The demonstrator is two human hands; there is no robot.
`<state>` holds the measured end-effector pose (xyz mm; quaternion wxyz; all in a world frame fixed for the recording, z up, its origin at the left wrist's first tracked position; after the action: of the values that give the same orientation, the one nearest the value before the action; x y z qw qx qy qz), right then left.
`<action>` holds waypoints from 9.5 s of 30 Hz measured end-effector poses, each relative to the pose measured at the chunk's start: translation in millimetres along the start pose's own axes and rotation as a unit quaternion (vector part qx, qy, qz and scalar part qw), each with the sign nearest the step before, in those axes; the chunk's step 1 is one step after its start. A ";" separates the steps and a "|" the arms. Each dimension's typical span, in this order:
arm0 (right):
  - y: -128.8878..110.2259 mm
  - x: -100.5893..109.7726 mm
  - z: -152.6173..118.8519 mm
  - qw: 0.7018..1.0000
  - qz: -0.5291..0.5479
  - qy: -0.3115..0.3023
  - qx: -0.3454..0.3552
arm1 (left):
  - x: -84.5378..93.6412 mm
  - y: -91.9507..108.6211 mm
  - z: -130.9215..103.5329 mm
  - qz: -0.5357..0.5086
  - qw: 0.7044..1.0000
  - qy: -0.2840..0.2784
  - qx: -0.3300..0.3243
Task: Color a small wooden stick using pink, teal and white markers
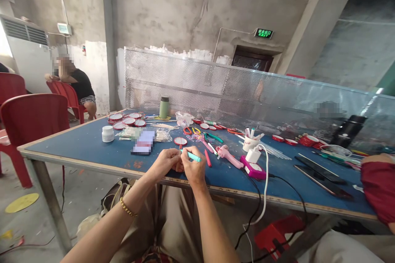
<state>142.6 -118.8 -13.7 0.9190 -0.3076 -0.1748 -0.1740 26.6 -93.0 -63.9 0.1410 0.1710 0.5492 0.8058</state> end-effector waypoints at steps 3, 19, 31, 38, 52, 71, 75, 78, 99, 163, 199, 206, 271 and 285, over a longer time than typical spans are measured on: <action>3.0 0.3 -0.8 1.000 0.012 0.005 -0.010 | -1.3 2.3 -0.7 -0.017 1.000 -0.002 -0.007; -1.8 0.4 0.5 1.000 -0.010 0.001 0.010 | -0.8 0.5 -0.3 -0.023 1.000 0.003 0.000; 0.9 0.5 -0.3 1.000 0.000 0.006 -0.002 | -1.1 3.5 -1.5 -0.021 1.000 0.004 -0.002; 1.3 0.0 0.2 1.000 0.008 0.002 -0.006 | -2.1 6.8 -2.4 -0.033 0.999 0.006 -0.008; 2.3 -0.9 0.0 1.000 0.001 0.000 -0.008 | -1.9 7.6 -2.9 -0.030 1.000 0.007 -0.002; -3.0 2.0 0.3 1.000 -0.011 0.008 -0.001 | -1.6 4.1 -1.8 -0.034 0.999 0.003 0.000; -1.6 1.6 0.3 1.000 -0.017 0.005 0.000 | -2.1 4.3 -1.8 -0.032 0.999 0.001 0.001; -0.2 1.5 0.2 1.000 -0.013 0.005 -0.002 | -1.6 3.1 -1.1 -0.031 1.000 0.004 0.000; -0.8 1.7 0.4 1.000 -0.012 0.004 -0.001 | -2.1 2.9 -0.8 -0.049 0.999 0.001 0.001; -5.0 -0.4 0.3 1.000 -0.006 -0.008 0.012 | 0.1 1.5 -1.0 -0.011 1.000 0.005 0.009; -9.9 2.0 1.0 1.000 -0.024 0.002 0.016 | 0.2 1.2 -0.6 -0.004 1.000 0.005 0.006; -4.8 -0.4 0.8 1.000 -0.013 -0.007 0.007 | 1.1 2.7 -0.5 0.020 1.000 0.005 0.008; -7.4 2.0 0.5 0.999 -0.027 0.005 0.017 | 0.6 3.5 -1.4 -0.006 1.000 0.011 0.003; 5.8 1.1 -1.4 0.999 0.018 0.011 -0.026 | -3.3 0.4 -0.7 -0.077 0.997 0.001 0.008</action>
<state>146.3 -115.5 -17.2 0.9156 -0.3322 -0.1547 -0.1655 29.2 -95.1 -64.2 0.2006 0.1289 0.5673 0.7883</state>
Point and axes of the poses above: each hand's wrist, its own z-axis towards the middle knuckle, its own x-axis out of the back of the hand, y = z × x, the point moved 8 cm from there along z, towards the middle knuckle, and after that the axes turned 15 degrees about -y, right-handed, at the moved point
